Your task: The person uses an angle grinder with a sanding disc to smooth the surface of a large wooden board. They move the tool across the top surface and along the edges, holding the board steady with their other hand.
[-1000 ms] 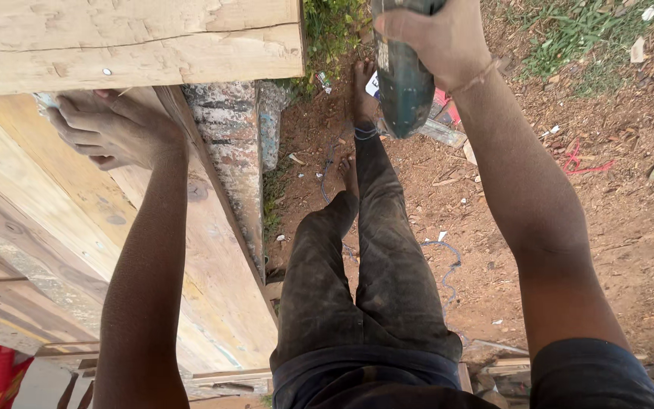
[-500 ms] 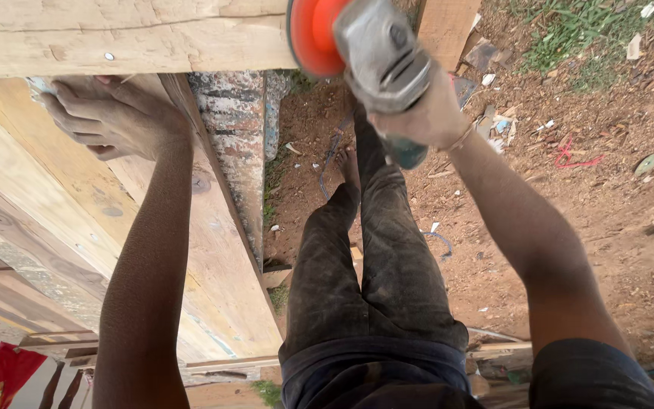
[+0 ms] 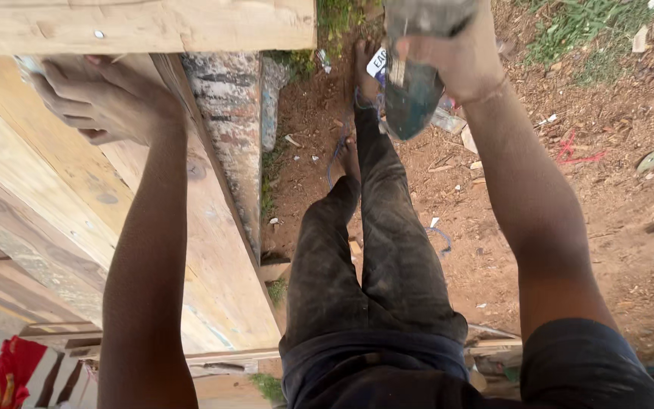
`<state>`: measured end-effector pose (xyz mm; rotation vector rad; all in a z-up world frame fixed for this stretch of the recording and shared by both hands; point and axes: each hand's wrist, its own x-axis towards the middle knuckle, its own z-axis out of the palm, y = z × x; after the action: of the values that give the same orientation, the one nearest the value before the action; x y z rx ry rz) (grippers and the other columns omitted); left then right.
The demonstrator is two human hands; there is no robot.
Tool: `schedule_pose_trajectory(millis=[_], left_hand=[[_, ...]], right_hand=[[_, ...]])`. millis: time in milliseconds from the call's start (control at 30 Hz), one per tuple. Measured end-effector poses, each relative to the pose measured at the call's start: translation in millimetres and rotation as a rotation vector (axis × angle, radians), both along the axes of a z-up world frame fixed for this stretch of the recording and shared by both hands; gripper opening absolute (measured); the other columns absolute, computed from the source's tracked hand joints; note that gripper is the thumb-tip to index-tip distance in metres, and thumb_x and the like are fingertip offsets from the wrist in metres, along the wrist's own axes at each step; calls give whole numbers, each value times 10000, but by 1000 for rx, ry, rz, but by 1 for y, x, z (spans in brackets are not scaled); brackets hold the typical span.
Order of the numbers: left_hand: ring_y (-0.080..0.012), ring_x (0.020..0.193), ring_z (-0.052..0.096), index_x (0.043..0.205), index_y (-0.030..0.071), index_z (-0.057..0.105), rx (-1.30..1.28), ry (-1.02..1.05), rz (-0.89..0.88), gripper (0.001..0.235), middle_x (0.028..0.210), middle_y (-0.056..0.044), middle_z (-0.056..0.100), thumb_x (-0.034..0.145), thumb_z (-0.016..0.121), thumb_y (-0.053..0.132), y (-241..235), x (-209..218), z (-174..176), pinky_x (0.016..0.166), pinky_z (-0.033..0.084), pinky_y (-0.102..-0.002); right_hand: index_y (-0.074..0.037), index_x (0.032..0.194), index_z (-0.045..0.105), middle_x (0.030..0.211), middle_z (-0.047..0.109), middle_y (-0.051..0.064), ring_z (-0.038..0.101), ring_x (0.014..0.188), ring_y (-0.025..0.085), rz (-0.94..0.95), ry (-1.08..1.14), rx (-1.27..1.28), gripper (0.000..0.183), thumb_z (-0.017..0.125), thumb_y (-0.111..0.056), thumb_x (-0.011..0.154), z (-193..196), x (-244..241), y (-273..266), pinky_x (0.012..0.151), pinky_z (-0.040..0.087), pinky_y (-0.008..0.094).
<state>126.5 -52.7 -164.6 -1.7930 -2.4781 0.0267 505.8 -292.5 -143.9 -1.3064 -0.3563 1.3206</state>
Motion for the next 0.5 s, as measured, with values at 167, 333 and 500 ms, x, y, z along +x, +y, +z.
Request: schedule_pose_trajectory(millis=[167,333,500], left_hand=[[-255,1596,223,1638,164,271,-36,34,-31,754,1708,-69,225,1101,176,685,7,-12,-16,1248,213,-631],[-239,1604,234,1640,185,272,-39,62,-18,743,1705,-56,233,1096,177,682,7,-17,-23,1263,220,-618],[-242,1625,238,1655,179,253,-5,56,-44,777,1732,-17,241,1108,181,727,-8,-29,-20,1288,269,-593]], right_hand=[[1,1191,640,1074,733,92,733,955,228,370,-451,-48,596,871,-201,680,33,-40,-14,847,619,356],[16,1314,584,1217,708,102,719,1125,227,262,-354,100,669,874,-222,760,9,-38,4,971,637,368],[18,1130,691,1097,707,117,720,1042,229,317,-361,100,254,838,-75,944,-7,13,32,940,633,367]])
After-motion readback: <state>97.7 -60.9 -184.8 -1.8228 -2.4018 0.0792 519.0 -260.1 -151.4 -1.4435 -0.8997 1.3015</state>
